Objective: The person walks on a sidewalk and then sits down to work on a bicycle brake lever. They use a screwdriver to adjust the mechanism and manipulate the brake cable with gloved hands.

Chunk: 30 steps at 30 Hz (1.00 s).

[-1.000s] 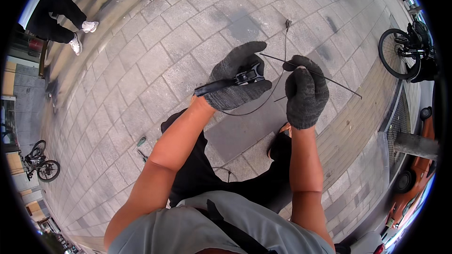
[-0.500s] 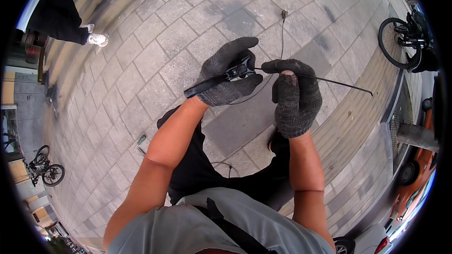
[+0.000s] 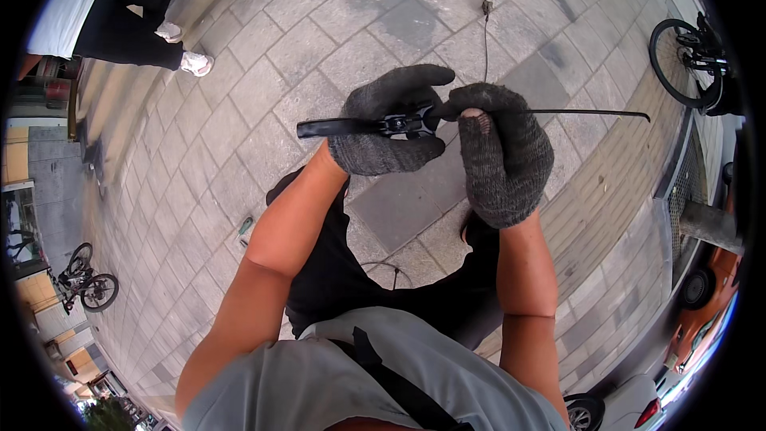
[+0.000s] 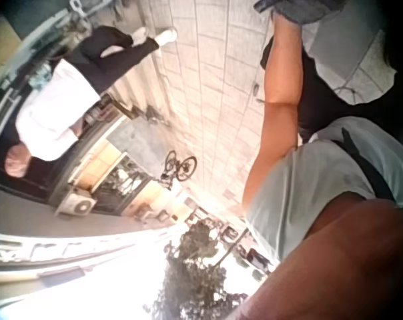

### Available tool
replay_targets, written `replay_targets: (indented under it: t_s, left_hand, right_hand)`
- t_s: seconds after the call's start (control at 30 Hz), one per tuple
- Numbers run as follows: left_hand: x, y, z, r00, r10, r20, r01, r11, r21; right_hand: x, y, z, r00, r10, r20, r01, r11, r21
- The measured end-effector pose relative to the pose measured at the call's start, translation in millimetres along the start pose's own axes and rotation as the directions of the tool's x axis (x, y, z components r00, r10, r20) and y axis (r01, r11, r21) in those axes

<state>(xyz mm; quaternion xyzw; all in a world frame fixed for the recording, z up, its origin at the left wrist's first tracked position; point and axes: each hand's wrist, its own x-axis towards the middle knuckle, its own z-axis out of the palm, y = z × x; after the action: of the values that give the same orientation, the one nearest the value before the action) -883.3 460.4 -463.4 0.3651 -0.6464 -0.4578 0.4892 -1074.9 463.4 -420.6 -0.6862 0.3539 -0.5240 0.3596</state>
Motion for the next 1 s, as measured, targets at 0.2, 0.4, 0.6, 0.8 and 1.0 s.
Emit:
replay_targets:
  t_s: [0.2, 0.4, 0.6, 0.8, 1.0]
  left_hand:
    - [2, 4, -3, 1.0, -0.004, 0.029, 0.001, 0.996, 0.087]
    - [-2, 14, -7, 1.0, -0.003, 0.007, 0.001, 0.961, 0.276]
    - [-2, 8, -13, 0.996, 0.085, -0.019, -0.075, 0.951, 0.299]
    - [0, -3, -26, 0.964, 0.217, -0.156, -0.116, 0.865, 0.488]
    - [4, -8, -39, 0.933, 0.335, -0.136, -0.176, 0.75, 0.638]
  right_hand:
    - [2, -1, 2, 0.998, -0.057, 0.013, 0.058, 0.997, -0.059]
    - [-4, -4, 7, 0.997, -0.011, -0.075, 0.005, 0.996, -0.086]
    - [-1, 7, 12, 0.974, 0.128, -0.187, -0.075, 0.96, 0.27]
    - [7, -32, 23, 0.883, 0.397, 0.251, -0.333, 0.906, -0.262]
    - [6, -34, 52, 0.784, 0.471, 0.404, -0.308, 0.86, -0.406]
